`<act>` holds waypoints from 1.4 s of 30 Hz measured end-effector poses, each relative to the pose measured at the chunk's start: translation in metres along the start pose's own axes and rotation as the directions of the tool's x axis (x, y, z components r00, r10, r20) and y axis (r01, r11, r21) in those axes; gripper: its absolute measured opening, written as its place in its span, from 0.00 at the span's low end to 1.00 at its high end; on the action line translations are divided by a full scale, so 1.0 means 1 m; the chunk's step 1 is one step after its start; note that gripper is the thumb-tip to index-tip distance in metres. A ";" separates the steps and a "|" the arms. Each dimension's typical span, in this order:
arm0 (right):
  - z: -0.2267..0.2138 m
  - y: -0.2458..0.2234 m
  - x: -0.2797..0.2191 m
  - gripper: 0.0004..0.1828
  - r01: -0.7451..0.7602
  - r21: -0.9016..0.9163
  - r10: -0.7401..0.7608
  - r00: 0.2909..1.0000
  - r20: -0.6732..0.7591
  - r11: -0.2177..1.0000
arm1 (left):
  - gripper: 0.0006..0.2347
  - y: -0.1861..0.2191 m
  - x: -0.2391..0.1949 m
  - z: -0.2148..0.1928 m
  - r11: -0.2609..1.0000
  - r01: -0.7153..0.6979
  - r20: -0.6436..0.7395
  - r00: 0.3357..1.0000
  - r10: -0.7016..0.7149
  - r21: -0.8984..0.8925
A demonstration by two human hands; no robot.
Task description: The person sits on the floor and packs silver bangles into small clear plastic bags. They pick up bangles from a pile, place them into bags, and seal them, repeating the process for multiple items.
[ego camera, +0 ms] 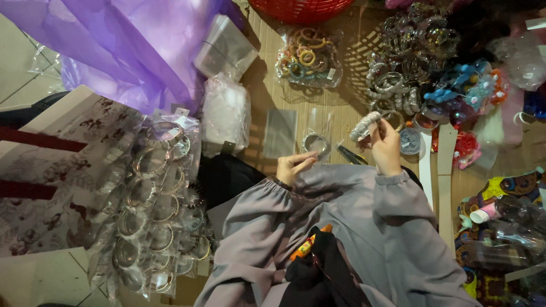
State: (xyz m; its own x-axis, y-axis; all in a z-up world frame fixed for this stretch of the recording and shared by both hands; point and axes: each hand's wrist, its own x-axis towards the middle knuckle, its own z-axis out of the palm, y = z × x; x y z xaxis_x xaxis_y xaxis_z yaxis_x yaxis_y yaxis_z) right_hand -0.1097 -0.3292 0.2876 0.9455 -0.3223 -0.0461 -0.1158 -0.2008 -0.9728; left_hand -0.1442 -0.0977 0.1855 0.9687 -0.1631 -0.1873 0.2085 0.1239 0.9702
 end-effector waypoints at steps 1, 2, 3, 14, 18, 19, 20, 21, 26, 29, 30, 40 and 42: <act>-0.001 -0.004 0.001 0.10 -0.005 0.012 0.004 0.999 0.041 1.000 | 0.07 0.005 -0.002 0.000 0.998 -0.049 -0.013 0.999 0.050 0.050; -0.002 -0.007 0.002 0.10 -0.010 0.023 0.008 0.997 0.082 1.000 | 0.07 0.010 -0.003 0.000 0.990 -0.097 -0.024 0.995 0.100 0.101; 0.000 -0.014 0.003 0.10 -0.010 0.024 0.008 0.997 0.082 1.000 | 0.07 0.008 -0.002 -0.002 0.990 -0.097 -0.023 0.995 0.100 0.101; 0.011 -0.036 0.002 0.09 0.255 -0.296 -0.192 0.955 0.227 0.920 | 0.09 -0.016 0.005 -0.008 0.974 -0.114 -0.063 0.990 0.129 0.196; 0.004 -0.027 0.011 0.13 0.403 -0.460 -0.287 0.909 0.303 0.791 | 0.09 -0.004 0.003 -0.003 0.971 -0.135 -0.059 0.987 0.149 0.198; 0.004 -0.025 0.012 0.14 0.431 -0.483 -0.303 0.897 0.322 0.762 | 0.08 -0.003 0.003 -0.004 0.970 -0.137 -0.052 0.987 0.150 0.202; 0.004 -0.022 0.012 0.15 0.458 -0.505 -0.319 0.885 0.341 0.732 | 0.08 -0.003 0.002 -0.004 0.969 -0.139 -0.045 0.987 0.151 0.206; 0.004 -0.021 0.012 0.15 0.458 -0.505 -0.318 0.885 0.341 0.732 | 0.08 -0.001 0.002 -0.003 0.969 -0.139 -0.045 0.987 0.151 0.206; 0.003 -0.038 0.007 0.17 0.495 -0.521 -0.305 0.860 0.410 0.696 | 0.09 -0.014 0.004 -0.003 0.962 -0.161 -0.033 0.985 0.172 0.221; 0.005 -0.041 0.004 0.16 0.508 -0.539 -0.299 0.852 0.430 0.672 | 0.08 -0.022 0.004 -0.003 0.967 -0.165 -0.021 0.985 0.173 0.195; 0.003 -0.038 0.005 0.16 0.508 -0.538 -0.299 0.852 0.430 0.673 | 0.08 -0.018 0.003 -0.004 0.967 -0.165 -0.022 0.985 0.173 0.196; 0.000 -0.054 0.005 0.16 0.501 -0.683 -0.146 0.849 0.508 0.532 | 0.07 0.000 -0.002 -0.007 0.972 -0.161 0.057 0.987 0.153 0.171; 0.000 -0.055 0.004 0.16 0.485 -0.696 -0.115 0.854 0.507 0.530 | 0.07 0.004 -0.003 -0.005 0.976 -0.163 0.067 0.986 0.155 0.141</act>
State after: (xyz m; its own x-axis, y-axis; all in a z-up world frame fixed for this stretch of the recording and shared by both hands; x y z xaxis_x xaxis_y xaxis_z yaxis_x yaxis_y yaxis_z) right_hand -0.0995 -0.3194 0.3407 0.9752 0.2171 -0.0423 0.1852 -0.9062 -0.3802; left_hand -0.1454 -0.0916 0.1887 0.9779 -0.2076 -0.0239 0.0265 0.0098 0.9996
